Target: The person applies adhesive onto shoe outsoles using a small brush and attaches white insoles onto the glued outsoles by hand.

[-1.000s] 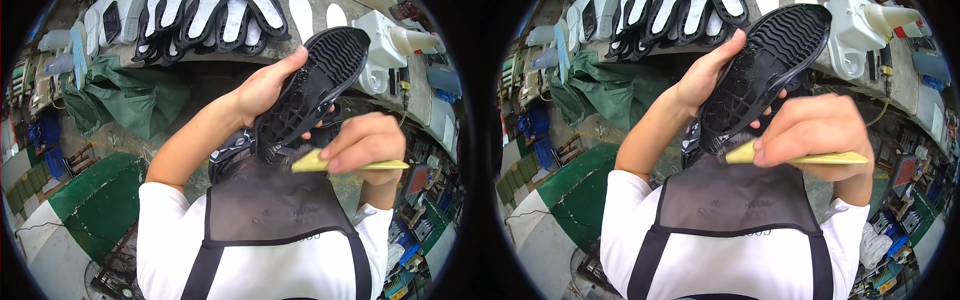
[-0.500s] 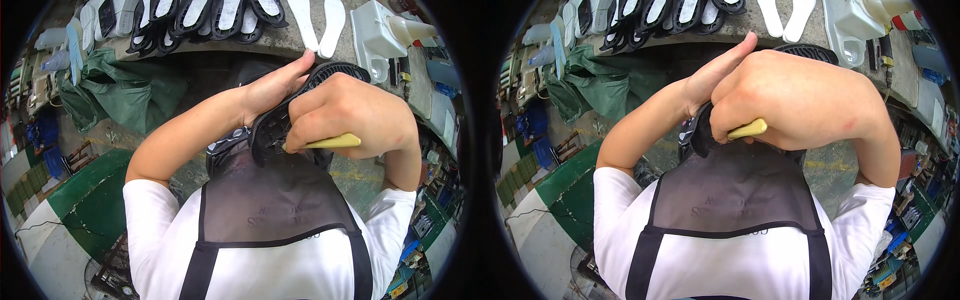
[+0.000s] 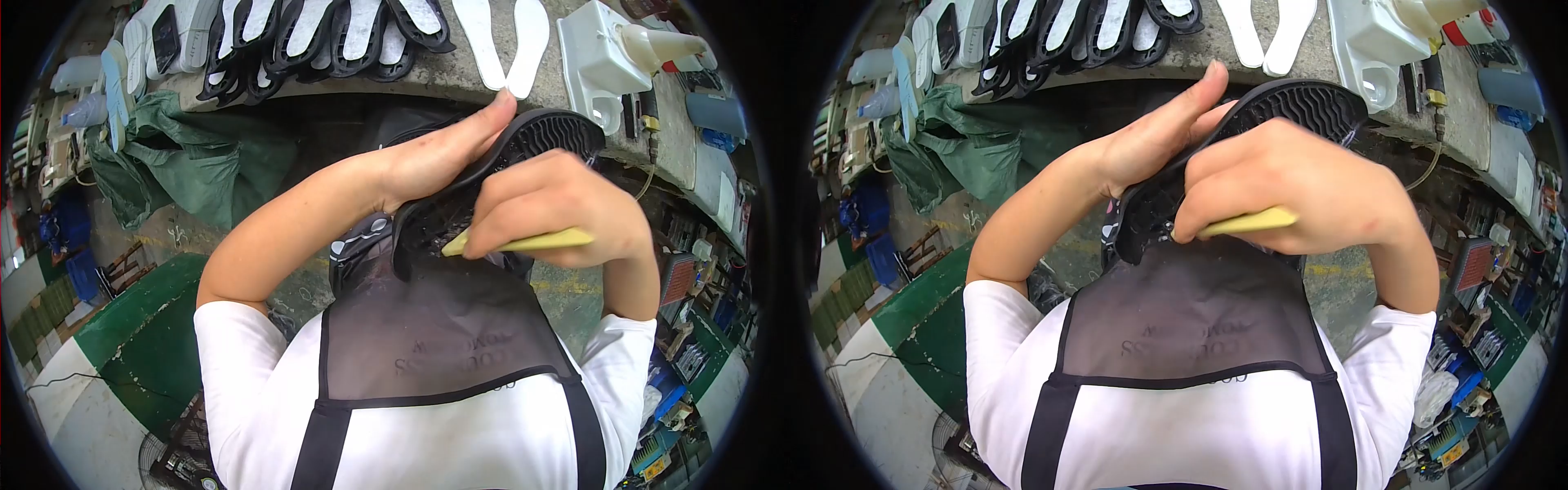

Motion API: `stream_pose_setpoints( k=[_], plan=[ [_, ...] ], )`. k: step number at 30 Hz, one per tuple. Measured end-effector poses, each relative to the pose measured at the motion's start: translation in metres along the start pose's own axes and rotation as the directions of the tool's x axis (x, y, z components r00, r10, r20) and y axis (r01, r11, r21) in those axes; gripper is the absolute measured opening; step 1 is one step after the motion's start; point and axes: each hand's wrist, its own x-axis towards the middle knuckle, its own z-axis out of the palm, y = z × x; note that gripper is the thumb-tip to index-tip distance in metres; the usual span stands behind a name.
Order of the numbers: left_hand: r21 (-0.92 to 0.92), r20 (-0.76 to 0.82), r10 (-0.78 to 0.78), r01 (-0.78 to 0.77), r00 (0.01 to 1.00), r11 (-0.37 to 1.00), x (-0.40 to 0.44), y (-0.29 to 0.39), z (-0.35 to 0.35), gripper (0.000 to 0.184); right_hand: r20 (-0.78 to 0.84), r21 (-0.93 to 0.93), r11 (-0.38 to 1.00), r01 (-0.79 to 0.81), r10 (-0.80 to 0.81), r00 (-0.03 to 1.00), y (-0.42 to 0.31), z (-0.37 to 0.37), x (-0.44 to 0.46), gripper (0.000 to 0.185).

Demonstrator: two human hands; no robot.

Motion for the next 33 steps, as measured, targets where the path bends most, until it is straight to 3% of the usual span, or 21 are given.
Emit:
stream_pose_setpoints(
  k=[1,3,4,7,8,11,14,15,17,18,21,22,23,26,27,28,29,31,33],
  plan=[
    [-0.001,0.003,-0.011,0.011,1.000,1.000,-0.001,0.002,0.002,0.089,0.081,-0.030,0.999,-0.010,0.013,0.997,0.003,0.002,0.001,0.023],
    [-0.008,0.001,-0.029,0.029,1.000,1.000,-0.005,0.006,0.007,0.089,0.061,0.098,0.995,-0.003,-0.003,0.998,-0.003,-0.009,-0.004,0.023],
    [0.097,-0.044,-0.031,0.035,0.999,0.995,-0.003,0.001,0.001,0.088,-0.032,0.063,0.998,-0.001,0.003,0.999,-0.006,-0.012,-0.008,0.021],
    [-0.004,0.070,-0.014,0.014,0.997,1.000,-0.011,0.013,0.003,0.091,-0.128,-0.052,0.999,-0.001,-0.006,0.992,-0.009,-0.013,-0.019,0.011],
    [0.162,-0.011,0.024,-0.022,1.000,0.987,-0.006,0.002,-0.005,0.093,-0.123,-0.020,1.000,0.023,-0.026,0.992,-0.013,-0.014,-0.026,0.012],
    [0.081,0.044,-0.050,0.047,0.998,0.996,-0.013,0.009,-0.003,0.093,-0.364,-0.070,0.996,-0.061,0.031,0.931,-0.026,-0.005,-0.038,0.015],
    [0.084,0.046,-0.086,0.082,0.995,0.993,-0.023,0.019,0.001,0.091,-0.248,-0.141,0.987,-0.084,0.047,0.968,-0.021,0.001,-0.045,0.016],
    [0.098,0.053,-0.074,0.068,0.996,0.993,-0.024,0.018,0.000,0.092,-0.320,-0.022,0.995,-0.095,0.083,0.944,-0.033,0.001,-0.046,0.016],
    [0.127,0.068,-0.050,0.041,0.996,0.991,-0.027,0.016,-0.002,0.094,-0.436,-0.139,0.982,-0.124,0.051,0.898,-0.031,-0.001,-0.048,0.016],
    [0.149,0.087,-0.037,0.024,0.996,0.989,-0.030,0.019,-0.002,0.096,-0.379,-0.206,0.962,-0.176,0.088,0.921,-0.023,0.002,-0.048,0.017],
    [0.239,0.067,-0.036,0.019,0.997,0.971,-0.036,0.021,-0.002,0.103,-0.404,-0.083,0.991,-0.109,0.067,0.912,-0.031,0.000,-0.061,0.014],
    [0.225,0.058,-0.039,0.025,0.998,0.974,-0.037,0.018,-0.003,0.104,-0.511,-0.142,0.989,-0.044,-0.035,0.859,-0.027,-0.004,-0.071,0.012],
    [0.152,0.070,-0.081,0.070,0.994,0.986,-0.041,0.021,-0.003,0.105,-0.702,-0.065,0.996,-0.054,-0.008,0.712,-0.028,0.000,-0.077,0.013],
    [0.096,0.012,0.005,-0.006,1.000,0.995,-0.031,0.003,-0.001,0.107,-0.835,-0.319,0.833,-0.453,-0.021,0.549,-0.009,0.004,-0.056,0.021],
    [0.066,-0.015,0.045,-0.044,0.999,0.997,-0.025,-0.007,-0.002,0.109,-0.841,-0.423,0.772,-0.475,-0.139,0.523,0.004,0.008,-0.041,0.020],
    [0.023,-0.028,0.100,-0.100,0.995,0.995,-0.020,-0.014,-0.001,0.109,-0.802,-0.541,0.681,-0.493,-0.241,0.546,0.018,0.015,-0.035,0.023],
    [-0.019,-0.046,0.157,-0.158,0.987,0.987,-0.017,-0.019,-0.001,0.109,-0.693,-0.658,0.609,-0.443,-0.260,0.672,0.021,0.027,-0.027,0.026],
    [-0.096,-0.204,0.187,-0.209,0.961,0.973,-0.020,-0.026,-0.009,0.107,-0.633,-0.366,0.913,-0.178,-0.104,0.767,0.014,0.068,-0.019,0.023],
    [-0.256,-0.291,0.139,-0.217,0.947,0.942,-0.031,-0.025,-0.023,0.103,-0.599,0.003,0.994,-0.105,0.086,0.796,0.004,0.052,-0.026,0.017]
  ],
)
